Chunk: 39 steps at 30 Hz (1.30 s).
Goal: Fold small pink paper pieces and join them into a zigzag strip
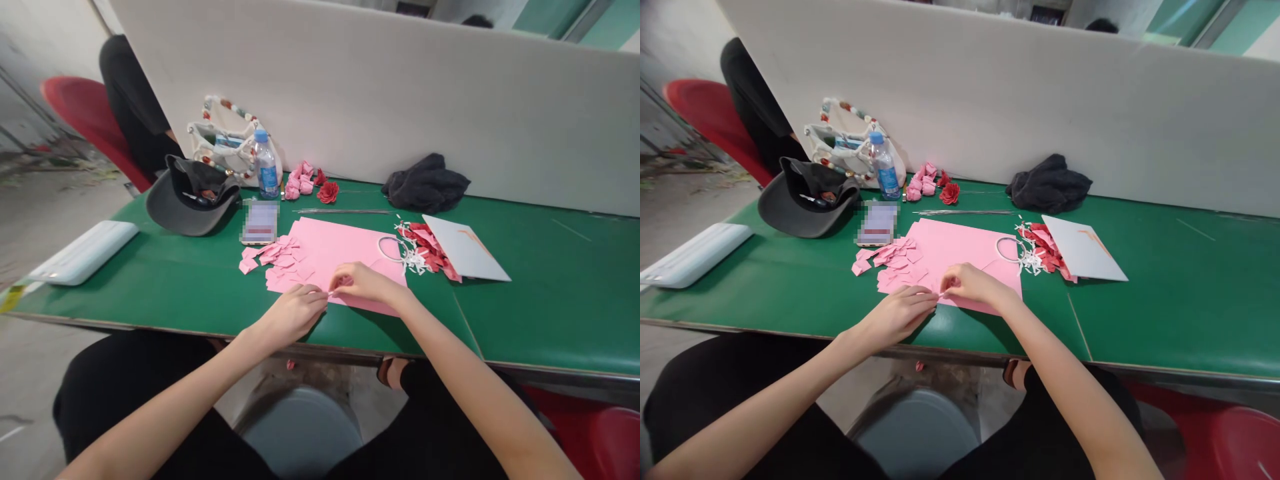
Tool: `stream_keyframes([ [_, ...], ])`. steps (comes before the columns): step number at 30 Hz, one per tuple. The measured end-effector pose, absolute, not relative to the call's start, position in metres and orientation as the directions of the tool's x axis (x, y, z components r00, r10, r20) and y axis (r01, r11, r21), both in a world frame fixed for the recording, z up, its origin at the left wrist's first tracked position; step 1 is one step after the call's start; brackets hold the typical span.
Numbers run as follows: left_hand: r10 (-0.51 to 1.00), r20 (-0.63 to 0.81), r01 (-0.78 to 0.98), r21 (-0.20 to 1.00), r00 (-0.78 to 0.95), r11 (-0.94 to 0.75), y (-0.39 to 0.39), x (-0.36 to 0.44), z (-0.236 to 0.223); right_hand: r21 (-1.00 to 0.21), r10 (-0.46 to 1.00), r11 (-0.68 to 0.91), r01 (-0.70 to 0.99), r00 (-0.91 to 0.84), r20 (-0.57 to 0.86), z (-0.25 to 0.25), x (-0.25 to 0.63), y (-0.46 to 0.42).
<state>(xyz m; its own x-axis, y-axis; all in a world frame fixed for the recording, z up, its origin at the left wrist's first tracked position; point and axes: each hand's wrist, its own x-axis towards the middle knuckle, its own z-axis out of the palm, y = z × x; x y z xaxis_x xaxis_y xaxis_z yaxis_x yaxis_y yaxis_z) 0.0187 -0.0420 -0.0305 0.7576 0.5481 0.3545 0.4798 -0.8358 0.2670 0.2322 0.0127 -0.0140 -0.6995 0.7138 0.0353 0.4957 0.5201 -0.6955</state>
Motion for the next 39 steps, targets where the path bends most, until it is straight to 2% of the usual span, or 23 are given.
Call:
stream_keyframes([
  [11,0.588,0.298,0.485,0.354,0.752,-0.799,-0.037,0.013,-0.021,-0.733,0.744,0.456,0.506,-0.668,0.001,-0.019,0.233,0.014],
  [17,0.61,0.317,0.47,0.42,0.726,-0.777,-0.034,0.01,-0.015,-0.733,0.744,0.459,0.502,-0.668,0.008,-0.019,0.234,0.014],
  [22,0.73,0.338,0.489,0.569,0.594,-0.661,-0.03,0.004,-0.006,-0.737,0.739,0.458,0.497,-0.673,0.005,-0.017,0.235,0.014],
  [29,0.861,0.272,0.605,0.622,0.429,-0.498,-0.023,-0.003,-0.003,-0.749,0.753,0.435,0.5,-0.658,-0.001,-0.009,0.236,0.011],
  [39,0.847,0.128,0.612,0.637,0.516,-0.469,-0.029,0.0,-0.005,-0.713,0.708,0.475,0.516,-0.705,-0.039,-0.005,0.23,0.002],
])
